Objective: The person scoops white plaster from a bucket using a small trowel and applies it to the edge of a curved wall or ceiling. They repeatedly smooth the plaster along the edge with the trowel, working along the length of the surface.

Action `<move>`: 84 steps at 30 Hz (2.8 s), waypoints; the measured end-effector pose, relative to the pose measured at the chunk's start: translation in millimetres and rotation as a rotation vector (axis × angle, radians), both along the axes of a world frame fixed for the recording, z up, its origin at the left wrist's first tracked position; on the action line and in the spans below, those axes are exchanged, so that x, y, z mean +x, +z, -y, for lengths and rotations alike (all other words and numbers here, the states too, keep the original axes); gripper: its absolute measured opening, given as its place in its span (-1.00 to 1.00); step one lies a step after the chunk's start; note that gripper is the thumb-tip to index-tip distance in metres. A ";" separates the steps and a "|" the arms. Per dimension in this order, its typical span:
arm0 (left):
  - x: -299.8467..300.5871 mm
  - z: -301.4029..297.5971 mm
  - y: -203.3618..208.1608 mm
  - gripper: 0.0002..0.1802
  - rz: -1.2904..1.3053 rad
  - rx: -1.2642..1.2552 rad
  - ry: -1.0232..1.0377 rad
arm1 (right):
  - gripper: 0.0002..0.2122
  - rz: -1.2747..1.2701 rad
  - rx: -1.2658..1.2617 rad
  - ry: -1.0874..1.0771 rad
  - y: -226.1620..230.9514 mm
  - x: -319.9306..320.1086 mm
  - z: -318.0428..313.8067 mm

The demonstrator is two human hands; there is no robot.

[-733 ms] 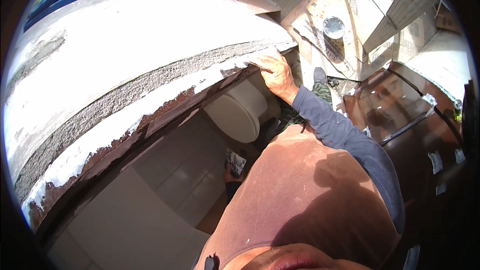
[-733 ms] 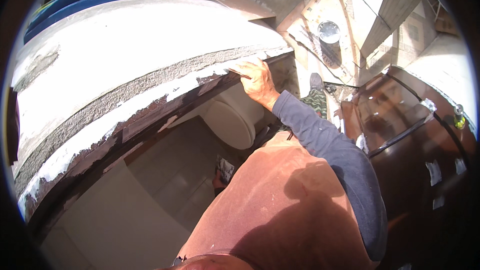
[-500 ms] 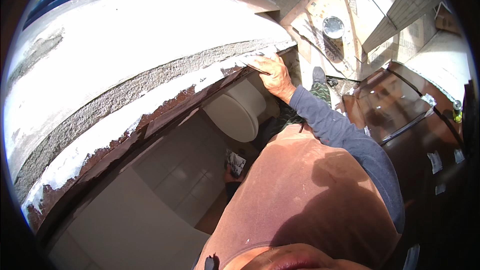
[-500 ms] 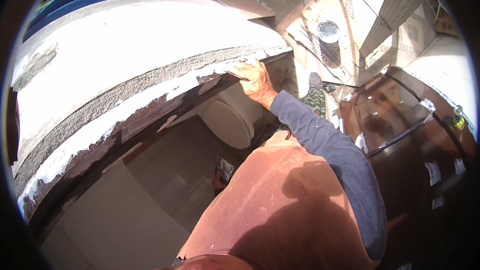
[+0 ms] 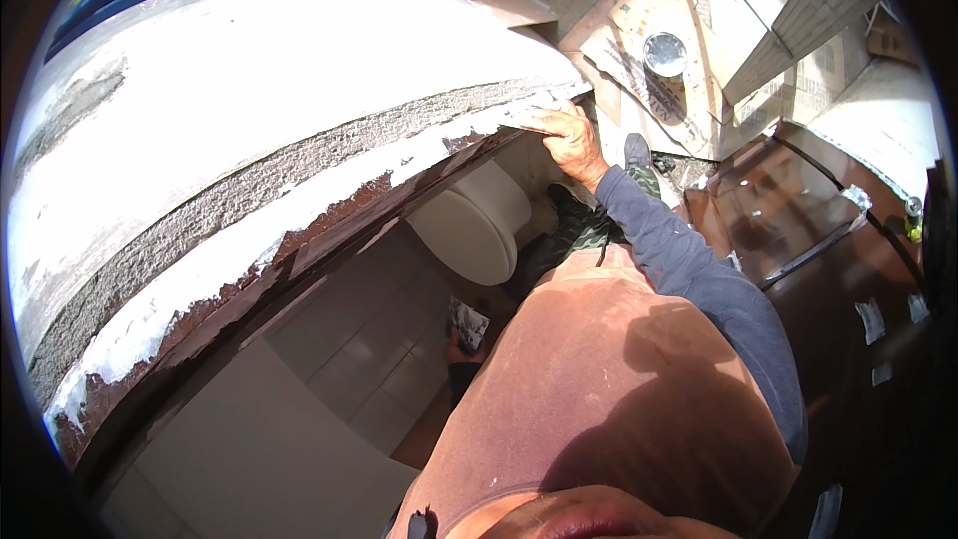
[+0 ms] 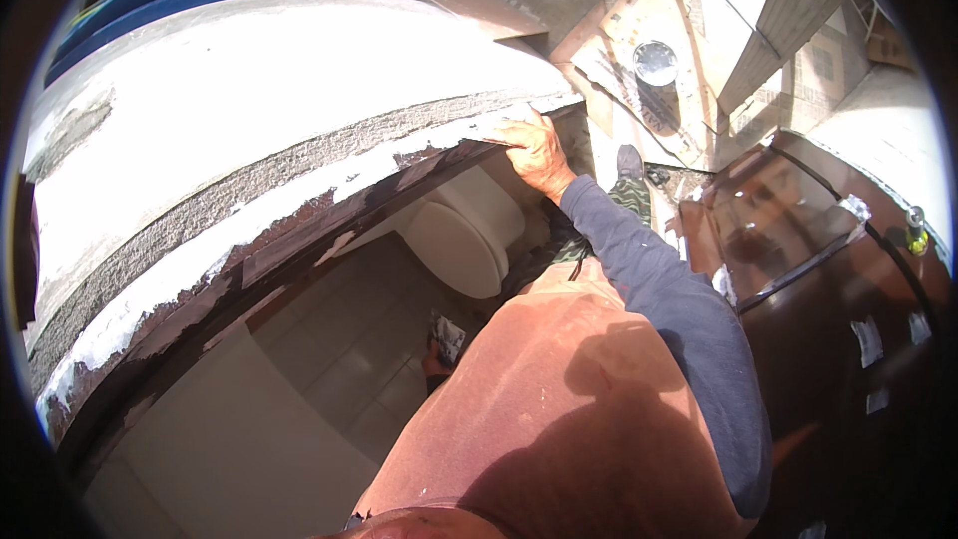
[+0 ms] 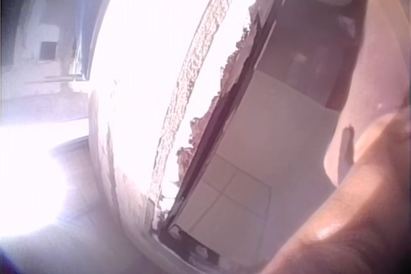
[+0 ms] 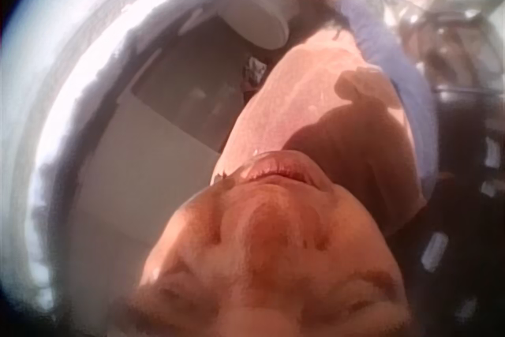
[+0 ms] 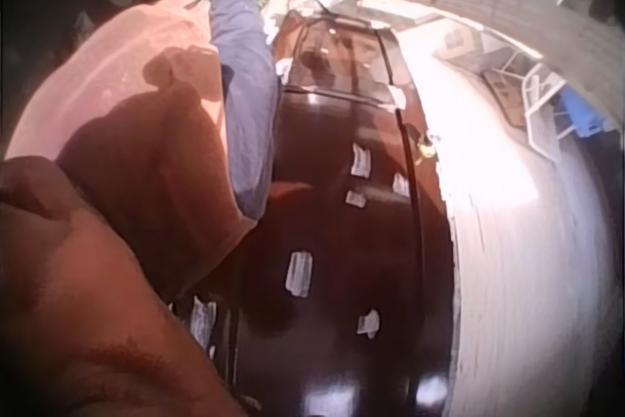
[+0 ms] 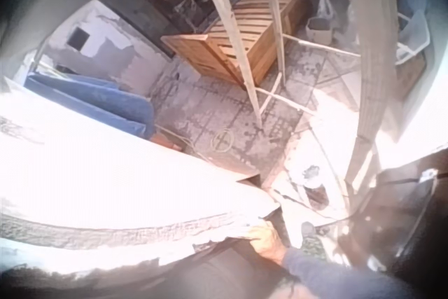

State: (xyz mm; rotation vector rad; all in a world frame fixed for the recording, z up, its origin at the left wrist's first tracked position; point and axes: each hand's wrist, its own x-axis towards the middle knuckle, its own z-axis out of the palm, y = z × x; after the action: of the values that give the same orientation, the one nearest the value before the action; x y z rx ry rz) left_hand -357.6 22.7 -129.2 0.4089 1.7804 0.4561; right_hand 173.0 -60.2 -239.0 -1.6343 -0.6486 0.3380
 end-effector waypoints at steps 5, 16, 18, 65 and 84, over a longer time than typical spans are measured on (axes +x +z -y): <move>5.6 1.4 2.8 -0.62 -0.021 -0.019 -0.065 | -0.57 -0.027 0.024 -0.061 -0.4 -0.9 -8.6; 10.3 1.4 -1.7 -0.62 0.024 0.016 -0.039 | -0.60 -0.081 -0.248 -0.017 19.8 15.5 -3.8; 4.4 -0.3 -3.8 -0.62 0.067 0.011 -0.037 | -0.62 -0.085 -0.205 -0.005 31.7 15.8 -11.1; 8.3 3.1 -21.3 -0.62 0.046 -0.018 0.139 | -0.56 0.059 -0.009 -0.006 110.7 -5.5 8.6; -25.9 -10.0 -29.2 -0.63 0.113 -0.165 0.158 | -0.58 -0.400 -0.188 -0.104 48.0 8.2 46.8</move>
State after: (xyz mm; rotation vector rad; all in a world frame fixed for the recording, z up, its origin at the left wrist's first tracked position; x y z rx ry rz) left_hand -383.5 32.8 -158.4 0.1256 1.7322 0.4303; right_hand 181.2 -107.0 -191.0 -1.7052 -0.2331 0.6451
